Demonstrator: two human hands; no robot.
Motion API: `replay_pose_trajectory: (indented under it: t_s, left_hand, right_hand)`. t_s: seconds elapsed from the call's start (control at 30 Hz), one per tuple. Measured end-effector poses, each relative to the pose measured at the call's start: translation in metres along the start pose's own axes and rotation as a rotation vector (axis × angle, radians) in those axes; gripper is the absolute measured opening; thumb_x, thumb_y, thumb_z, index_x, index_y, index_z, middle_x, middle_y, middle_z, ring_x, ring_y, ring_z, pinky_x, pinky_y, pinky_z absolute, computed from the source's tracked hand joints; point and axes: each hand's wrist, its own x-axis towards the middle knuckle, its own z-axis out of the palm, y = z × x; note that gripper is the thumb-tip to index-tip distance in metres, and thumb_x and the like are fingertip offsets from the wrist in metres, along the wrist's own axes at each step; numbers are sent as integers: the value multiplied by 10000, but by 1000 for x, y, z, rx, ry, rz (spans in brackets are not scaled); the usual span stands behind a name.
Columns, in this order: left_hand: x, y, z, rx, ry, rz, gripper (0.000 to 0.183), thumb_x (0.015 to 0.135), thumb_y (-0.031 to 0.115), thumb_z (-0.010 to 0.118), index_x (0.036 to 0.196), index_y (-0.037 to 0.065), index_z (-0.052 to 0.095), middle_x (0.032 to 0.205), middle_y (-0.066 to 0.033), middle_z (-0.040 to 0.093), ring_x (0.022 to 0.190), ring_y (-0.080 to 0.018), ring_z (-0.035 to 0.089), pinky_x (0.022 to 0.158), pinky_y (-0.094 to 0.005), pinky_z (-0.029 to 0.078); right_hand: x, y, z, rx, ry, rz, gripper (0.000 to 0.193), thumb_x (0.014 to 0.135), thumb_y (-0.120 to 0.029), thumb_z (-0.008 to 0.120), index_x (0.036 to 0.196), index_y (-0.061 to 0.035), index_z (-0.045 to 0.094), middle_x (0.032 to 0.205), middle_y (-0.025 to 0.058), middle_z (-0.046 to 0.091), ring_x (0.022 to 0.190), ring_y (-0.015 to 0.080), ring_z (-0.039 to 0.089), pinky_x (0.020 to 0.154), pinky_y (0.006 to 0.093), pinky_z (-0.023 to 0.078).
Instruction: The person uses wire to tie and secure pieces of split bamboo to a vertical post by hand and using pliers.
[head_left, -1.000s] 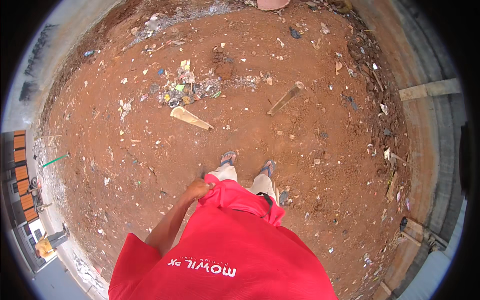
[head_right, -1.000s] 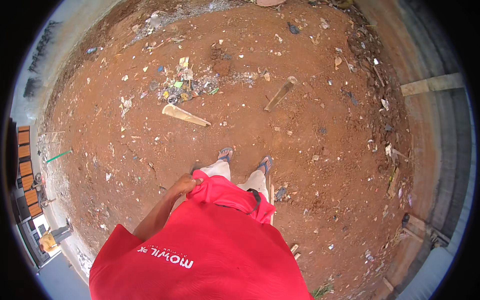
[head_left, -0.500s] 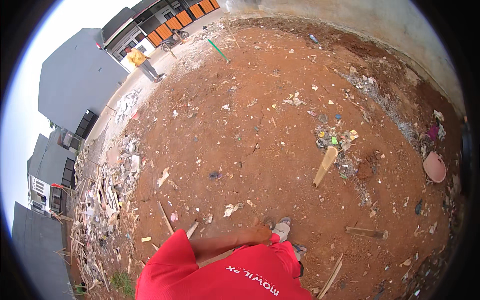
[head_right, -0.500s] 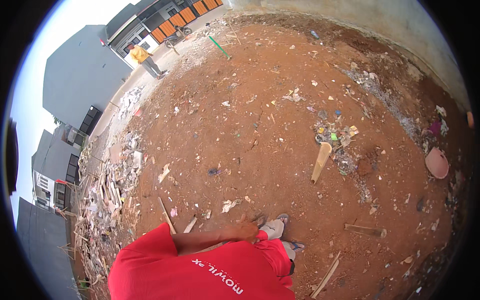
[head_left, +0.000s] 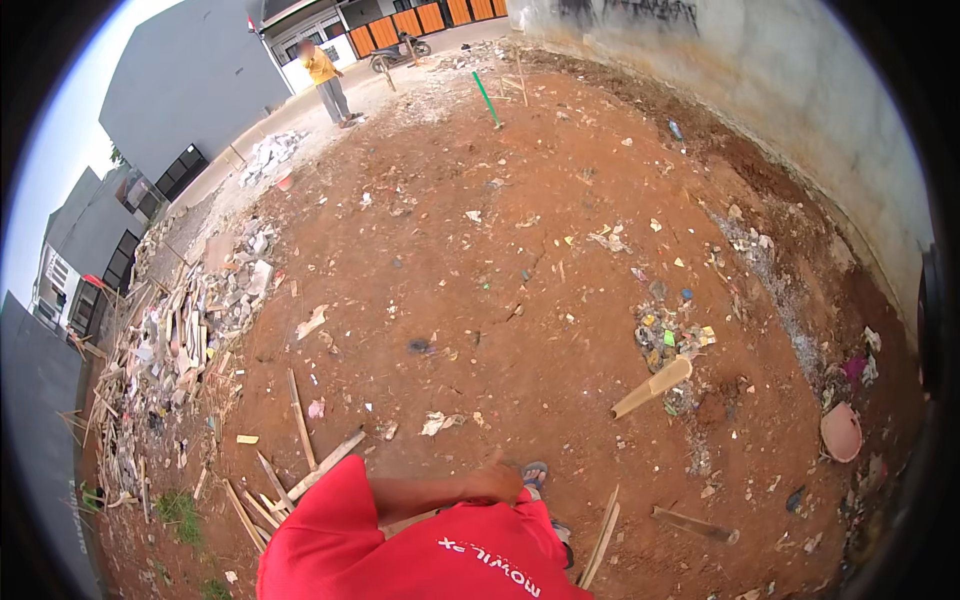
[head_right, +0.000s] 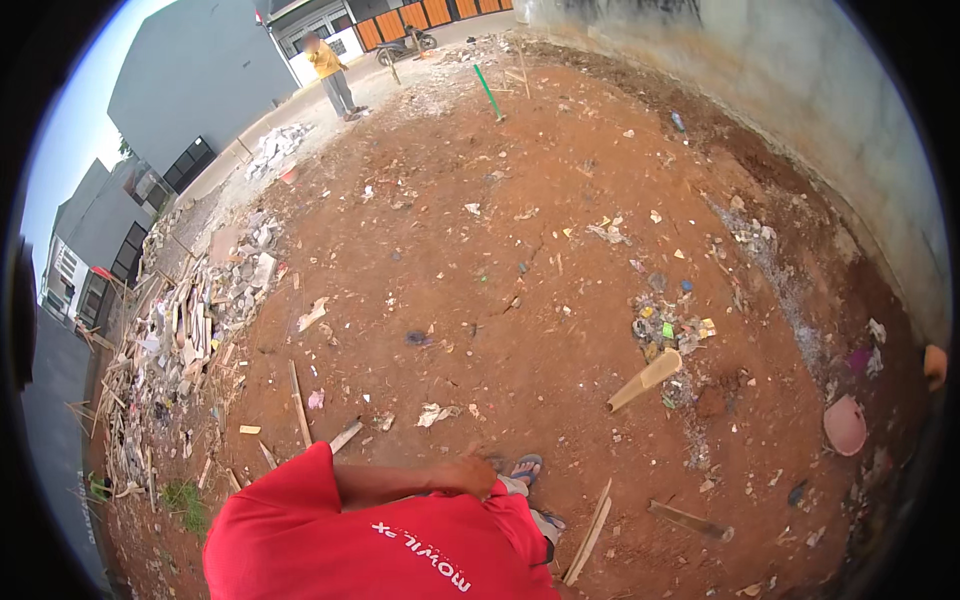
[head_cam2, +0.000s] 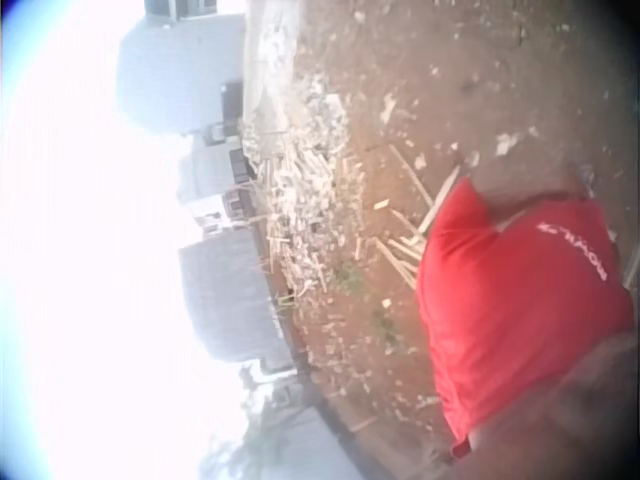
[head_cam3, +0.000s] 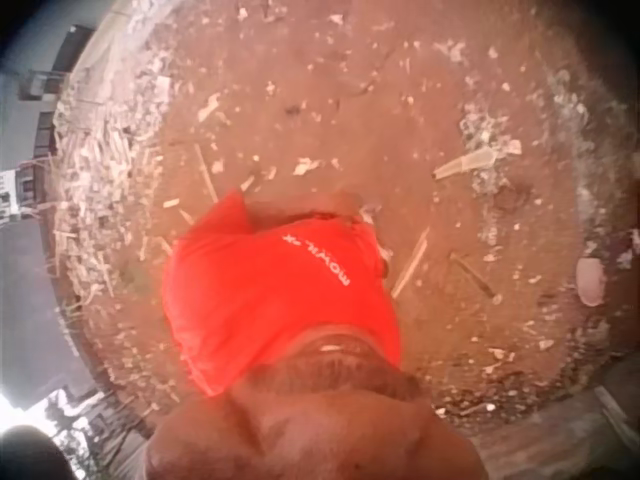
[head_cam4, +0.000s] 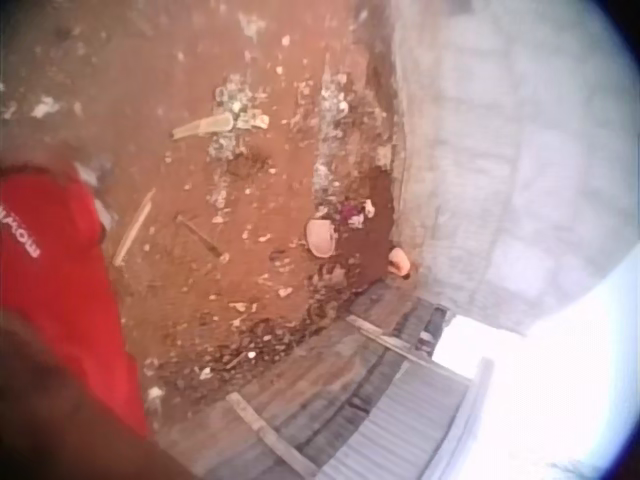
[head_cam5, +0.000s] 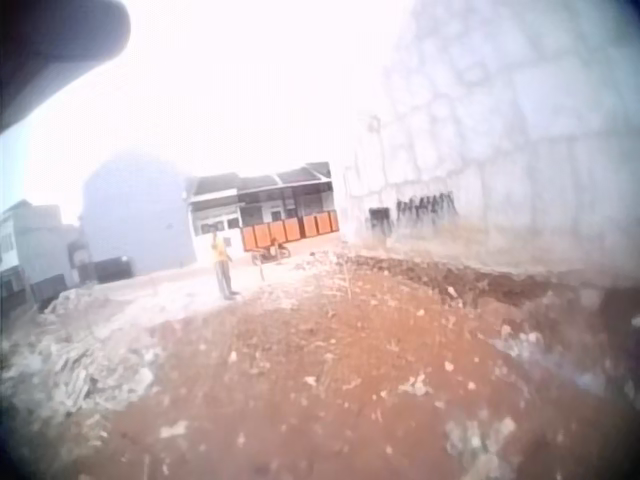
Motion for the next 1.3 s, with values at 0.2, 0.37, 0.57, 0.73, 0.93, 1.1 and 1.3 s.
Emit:
replay_pose_trajectory:
  t_s: [0.2, 0.37, 0.57, 0.73, 0.93, 1.1, 1.3]
  left_hand:
    - [16, -38, 21, 12, 115, 103, 389, 784, 310, 644, 986, -10, 731, 1075, -256, 691, 1090, -394, 648, 1100, -676, 189]
    - [-4, -25, -51, 87, -131, 26, 477, 895, 367, 577, 1164, -18, 664, 1303, -237, 590, 1266, -390, 535, 1153, -640, 160]
    - [20, -14, -35, 74, -80, -11, 466, 912, 424, 566, 1124, 29, 694, 1331, -238, 575, 1302, -371, 502, 1143, -579, 188]
    - [19, 11, -21, 113, -155, -13, 542, 921, 466, 561, 1167, -4, 670, 1348, -252, 542, 1319, -380, 461, 1125, -588, 212]
    - [54, 50, 11, 186, -268, -4, 567, 921, 487, 573, 1144, -23, 685, 1314, -267, 534, 1312, -383, 441, 1118, -596, 216]
    - [43, 48, 37, 164, -261, -202, 517, 898, 485, 606, 1044, 6, 734, 1267, -257, 544, 1290, -385, 451, 1125, -600, 200]
    - [102, 16, 34, 278, 191, -315, 429, 879, 449, 630, 857, 37, 749, 1031, -232, 621, 1061, -380, 561, 989, -547, 296]
  right_hand:
    - [-16, 17, 8, -23, 13, 49, 352, 727, -225, 731, 923, 59, 664, 776, 173, 681, 773, 284, 690, 672, 425, 529]
    - [-42, 56, 4, 28, 23, 85, 356, 727, -227, 733, 926, 60, 662, 778, 176, 682, 775, 287, 691, 674, 426, 531]
    - [-95, 105, -2, 104, 26, 267, 362, 726, -229, 734, 929, 61, 661, 780, 179, 683, 777, 291, 693, 676, 428, 534]
    - [-106, 157, -8, 98, -8, 361, 366, 725, -231, 736, 932, 62, 660, 782, 182, 684, 779, 294, 694, 677, 429, 535]
    - [-26, 246, -36, -196, 87, 361, 571, 709, -349, 745, 1082, 71, 643, 1023, 302, 678, 1015, 420, 665, 837, 469, 535]
    - [53, 205, -71, -410, 17, 143, 715, 723, -325, 749, 1291, 27, 495, 1033, 269, 685, 974, 402, 677, 832, 455, 549]
    - [152, 222, -132, -658, 23, 76, 745, 740, -315, 731, 1372, -47, 440, 1056, 225, 691, 993, 368, 684, 861, 456, 545]
